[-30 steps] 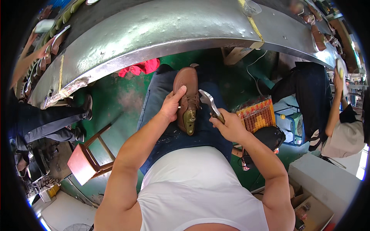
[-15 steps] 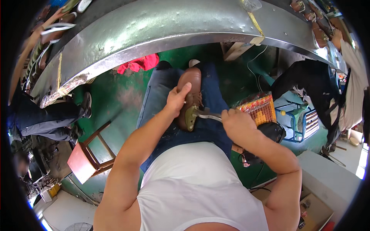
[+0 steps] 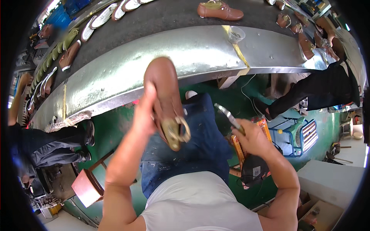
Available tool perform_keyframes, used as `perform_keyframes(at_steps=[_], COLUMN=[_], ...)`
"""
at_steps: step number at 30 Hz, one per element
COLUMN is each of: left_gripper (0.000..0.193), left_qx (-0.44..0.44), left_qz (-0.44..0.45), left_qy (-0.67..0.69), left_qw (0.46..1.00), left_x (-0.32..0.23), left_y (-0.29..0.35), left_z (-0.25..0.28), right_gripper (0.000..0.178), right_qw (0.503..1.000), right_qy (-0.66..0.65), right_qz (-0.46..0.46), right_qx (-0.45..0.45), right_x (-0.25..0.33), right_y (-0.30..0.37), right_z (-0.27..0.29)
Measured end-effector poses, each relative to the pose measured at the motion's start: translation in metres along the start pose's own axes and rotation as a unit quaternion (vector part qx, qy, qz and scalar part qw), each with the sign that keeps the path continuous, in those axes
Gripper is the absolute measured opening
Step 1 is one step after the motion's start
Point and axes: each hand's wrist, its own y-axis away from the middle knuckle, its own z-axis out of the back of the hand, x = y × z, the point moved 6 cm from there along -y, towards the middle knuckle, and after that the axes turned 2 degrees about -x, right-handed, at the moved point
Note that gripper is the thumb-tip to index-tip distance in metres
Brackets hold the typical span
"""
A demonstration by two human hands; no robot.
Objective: Manually lasting shoes by pulling the upper over the last and securing it with pliers.
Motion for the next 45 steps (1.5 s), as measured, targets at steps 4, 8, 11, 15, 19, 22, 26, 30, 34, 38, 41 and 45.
perform_keyframes(at_steps=[4, 8, 11, 15, 19, 22, 26, 30, 34, 38, 41, 45], left_gripper=[0.094, 0.084, 0.083, 0.079, 0.072, 0.07, 0.067, 0.056, 0.07, 0.083, 0.058, 0.066], left_qx=[-0.027, 0.044, -0.02, -0.058, -0.088, -0.096, -0.056, -0.029, -0.002, 0.034, -0.195, -0.383], left_qz=[-0.018, -0.194, -0.228, -0.25, -0.265, -0.269, -0.287, -0.327, -0.248, -0.247, -0.23, -0.158], left_qy=[-0.078, -0.559, -0.593, -0.518, -0.52, -0.539, -0.533, -0.605, -0.576, -0.729, -0.793, -0.727], left_qw=[0.996, 0.805, 0.772, 0.816, 0.807, 0.793, 0.794, 0.725, 0.779, 0.637, 0.53, 0.548], left_x=[-0.098, -0.095, -0.079, -0.064, -0.06, -0.066, -0.084, -0.104, -0.104, -0.114, -0.186, -0.273], left_y=[-0.072, -0.076, -0.086, -0.092, -0.095, -0.104, -0.132, -0.224, -0.344, -0.402, -0.407, -0.444], left_z=[-0.025, -0.024, -0.009, -0.008, -0.015, -0.012, -0.033, -0.056, -0.07, -0.085, -0.029, 0.148], right_gripper=[0.03, 0.026, 0.026, 0.029, 0.031, 0.032, 0.021, 0.022, 0.029, 0.037, 0.03, 0.024], right_qw=[0.993, 0.991, 0.989, 0.97, 0.939, 0.935, 0.844, 0.932, 0.932, 0.893, 0.897, 0.908], right_qy=[0.047, -0.017, -0.082, -0.123, -0.101, -0.04, -0.48, -0.345, 0.135, 0.222, 0.218, 0.191], right_qz=[0.036, 0.035, 0.033, 0.119, 0.23, 0.281, 0.155, 0.102, 0.217, 0.254, 0.24, 0.247], right_qx=[-0.104, -0.13, -0.118, -0.174, -0.234, -0.214, 0.181, -0.052, -0.255, -0.299, -0.3, -0.279], right_x=[0.01, 0.016, 0.042, 0.088, 0.131, 0.141, 0.139, 0.094, 0.061, 0.05, 0.038, 0.048], right_y=[-0.04, -0.088, -0.134, -0.211, -0.274, -0.284, -0.262, -0.281, -0.287, -0.286, -0.293, -0.302], right_z=[0.043, 0.045, 0.035, 0.04, 0.044, 0.041, 0.022, 0.052, 0.054, 0.056, 0.063, 0.057])
